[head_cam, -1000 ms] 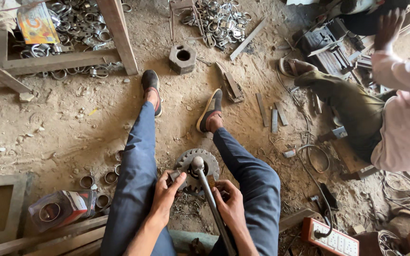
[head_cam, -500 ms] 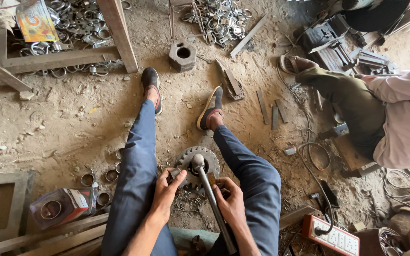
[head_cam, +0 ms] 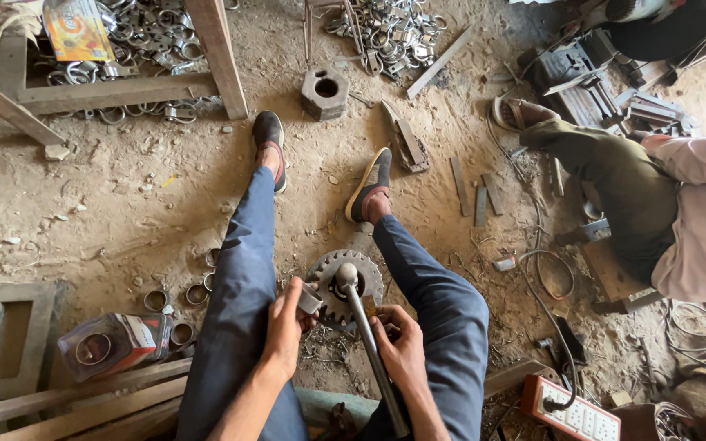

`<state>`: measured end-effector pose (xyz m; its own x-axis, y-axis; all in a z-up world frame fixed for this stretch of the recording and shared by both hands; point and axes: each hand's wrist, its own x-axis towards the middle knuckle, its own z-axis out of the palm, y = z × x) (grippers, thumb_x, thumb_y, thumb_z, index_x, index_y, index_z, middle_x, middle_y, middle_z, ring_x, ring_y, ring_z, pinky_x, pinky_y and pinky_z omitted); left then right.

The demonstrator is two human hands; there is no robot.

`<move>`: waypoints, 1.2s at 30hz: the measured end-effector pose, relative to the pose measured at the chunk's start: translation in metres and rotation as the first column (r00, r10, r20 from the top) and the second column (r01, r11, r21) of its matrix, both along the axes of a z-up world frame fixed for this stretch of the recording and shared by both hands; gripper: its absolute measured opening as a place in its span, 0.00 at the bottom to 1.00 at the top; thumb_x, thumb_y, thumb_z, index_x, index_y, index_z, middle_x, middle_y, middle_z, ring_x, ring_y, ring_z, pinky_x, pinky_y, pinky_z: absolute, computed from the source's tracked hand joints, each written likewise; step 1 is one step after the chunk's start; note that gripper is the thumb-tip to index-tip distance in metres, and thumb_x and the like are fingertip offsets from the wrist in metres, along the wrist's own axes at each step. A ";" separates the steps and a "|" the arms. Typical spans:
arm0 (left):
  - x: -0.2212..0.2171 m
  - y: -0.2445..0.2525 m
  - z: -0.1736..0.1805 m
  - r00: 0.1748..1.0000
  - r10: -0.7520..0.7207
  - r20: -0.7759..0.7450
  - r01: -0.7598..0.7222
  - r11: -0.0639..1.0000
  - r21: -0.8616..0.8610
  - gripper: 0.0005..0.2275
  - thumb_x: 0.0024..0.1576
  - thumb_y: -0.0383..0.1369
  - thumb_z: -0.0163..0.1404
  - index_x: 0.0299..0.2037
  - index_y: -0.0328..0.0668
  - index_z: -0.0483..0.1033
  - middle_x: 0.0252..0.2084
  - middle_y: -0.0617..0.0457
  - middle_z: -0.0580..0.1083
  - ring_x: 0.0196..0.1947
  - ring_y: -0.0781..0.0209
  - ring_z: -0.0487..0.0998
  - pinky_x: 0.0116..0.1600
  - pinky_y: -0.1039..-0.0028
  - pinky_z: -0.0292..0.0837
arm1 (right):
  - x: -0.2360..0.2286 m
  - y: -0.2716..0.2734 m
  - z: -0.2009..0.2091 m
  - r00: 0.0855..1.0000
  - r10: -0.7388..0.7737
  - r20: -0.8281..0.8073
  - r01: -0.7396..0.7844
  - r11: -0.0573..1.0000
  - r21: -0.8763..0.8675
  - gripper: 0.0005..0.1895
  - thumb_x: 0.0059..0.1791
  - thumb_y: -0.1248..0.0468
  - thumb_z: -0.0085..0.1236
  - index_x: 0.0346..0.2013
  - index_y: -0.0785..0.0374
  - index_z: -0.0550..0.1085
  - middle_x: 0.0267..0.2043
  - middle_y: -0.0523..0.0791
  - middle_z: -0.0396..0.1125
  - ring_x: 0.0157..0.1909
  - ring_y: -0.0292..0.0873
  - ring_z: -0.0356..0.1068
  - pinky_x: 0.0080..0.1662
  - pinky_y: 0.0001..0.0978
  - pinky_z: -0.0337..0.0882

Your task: The person sits on the floor and uses a handheld file to smooth the edges of small cylindrical metal parts. They repeatedly pick up a part, file its edges, and place it back on the floor among other similar parts.

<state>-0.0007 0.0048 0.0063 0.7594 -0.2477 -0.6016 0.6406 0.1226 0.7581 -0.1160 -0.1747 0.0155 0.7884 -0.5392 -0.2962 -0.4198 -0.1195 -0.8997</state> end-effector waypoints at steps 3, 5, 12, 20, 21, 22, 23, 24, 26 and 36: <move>0.002 0.000 -0.005 0.994 0.068 -0.086 -0.079 0.989 -0.126 0.27 0.61 0.58 0.41 0.42 0.37 0.77 0.31 0.53 0.75 0.28 0.64 0.72 0.36 0.74 0.69 | -0.001 0.000 0.001 1.000 -0.001 -0.002 0.001 1.000 -0.014 0.08 0.50 0.65 0.61 0.40 0.67 0.77 0.25 0.42 0.72 0.25 0.30 0.66 0.27 0.25 0.64; 0.003 0.001 -0.009 0.978 0.112 -0.176 -0.143 0.974 -0.175 0.26 0.63 0.56 0.37 0.40 0.39 0.76 0.31 0.53 0.76 0.27 0.64 0.72 0.35 0.74 0.68 | 0.000 0.000 0.002 1.000 0.006 0.010 -0.006 1.000 -0.029 0.08 0.50 0.65 0.61 0.40 0.67 0.77 0.25 0.41 0.72 0.25 0.30 0.67 0.27 0.25 0.65; 0.000 0.001 -0.018 0.986 0.116 -0.123 -0.140 0.967 -0.214 0.23 0.64 0.53 0.38 0.36 0.40 0.74 0.31 0.49 0.78 0.26 0.62 0.72 0.35 0.72 0.67 | -0.001 -0.001 0.000 1.000 0.011 0.000 -0.011 0.999 -0.042 0.09 0.50 0.65 0.61 0.41 0.66 0.77 0.26 0.42 0.73 0.26 0.31 0.69 0.27 0.25 0.66; 0.000 0.004 -0.003 0.987 0.117 -0.111 -0.133 0.979 -0.152 0.20 0.62 0.51 0.43 0.42 0.41 0.76 0.30 0.53 0.72 0.27 0.65 0.71 0.34 0.73 0.67 | -0.001 0.000 -0.002 0.999 0.016 -0.047 -0.018 0.999 -0.030 0.07 0.50 0.64 0.60 0.40 0.64 0.78 0.26 0.43 0.74 0.24 0.32 0.69 0.27 0.25 0.66; 0.002 0.002 0.001 0.990 0.136 -0.024 -0.138 0.984 -0.114 0.18 0.60 0.48 0.46 0.44 0.41 0.75 0.31 0.54 0.72 0.27 0.65 0.71 0.34 0.73 0.68 | 0.000 -0.001 -0.001 0.999 0.019 -0.042 -0.020 0.999 -0.031 0.07 0.50 0.64 0.60 0.40 0.64 0.78 0.26 0.42 0.74 0.25 0.32 0.69 0.26 0.26 0.66; 0.004 -0.001 0.005 0.987 0.152 0.060 -0.148 0.986 -0.073 0.15 0.59 0.45 0.50 0.46 0.41 0.74 0.32 0.54 0.72 0.28 0.65 0.71 0.35 0.73 0.68 | 0.001 -0.003 0.000 0.999 0.022 -0.039 -0.023 0.999 -0.030 0.06 0.50 0.65 0.60 0.40 0.64 0.78 0.27 0.41 0.74 0.25 0.32 0.69 0.26 0.26 0.66; 0.008 -0.005 0.008 0.976 0.164 0.144 -0.161 0.986 -0.033 0.14 0.58 0.42 0.53 0.47 0.42 0.72 0.33 0.54 0.71 0.29 0.65 0.71 0.35 0.73 0.68 | 0.004 -0.006 0.002 0.996 0.041 0.075 -0.032 0.992 -0.121 0.05 0.50 0.66 0.60 0.39 0.65 0.78 0.27 0.42 0.72 0.27 0.32 0.67 0.28 0.26 0.66; 0.006 -0.005 0.010 0.941 0.164 0.297 -0.166 0.986 -0.017 0.15 0.57 0.38 0.57 0.48 0.38 0.73 0.37 0.55 0.74 0.34 0.65 0.74 0.41 0.74 0.71 | 0.002 -0.004 0.002 0.982 0.074 0.175 -0.039 0.980 -0.198 0.05 0.50 0.68 0.60 0.39 0.66 0.77 0.28 0.42 0.71 0.28 0.32 0.65 0.30 0.25 0.65; 0.003 -0.006 0.010 0.874 0.193 0.446 -0.168 0.981 -0.094 0.19 0.52 0.34 0.63 0.51 0.37 0.73 0.43 0.55 0.76 0.42 0.64 0.76 0.49 0.73 0.74 | -0.003 0.000 0.002 0.961 0.085 0.265 -0.029 0.977 -0.210 0.03 0.51 0.70 0.60 0.38 0.67 0.77 0.28 0.41 0.69 0.30 0.32 0.63 0.32 0.25 0.65; -0.012 -0.002 0.028 0.540 -0.340 0.769 -0.148 0.862 0.485 0.25 0.42 0.28 0.66 0.52 0.37 0.76 0.49 0.42 0.69 0.52 0.44 0.72 0.59 0.60 0.68 | 0.002 0.017 0.061 0.946 0.103 0.306 0.081 0.841 -0.535 0.06 0.52 0.72 0.59 0.44 0.69 0.76 0.39 0.48 0.71 0.39 0.41 0.73 0.42 0.31 0.73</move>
<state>-0.0129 0.0026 0.0339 0.9455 -0.2453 0.2143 -0.2998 -0.3978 0.8671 -0.1142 -0.1579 0.0763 0.7948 -0.5295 0.2963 -0.1260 -0.6217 -0.7730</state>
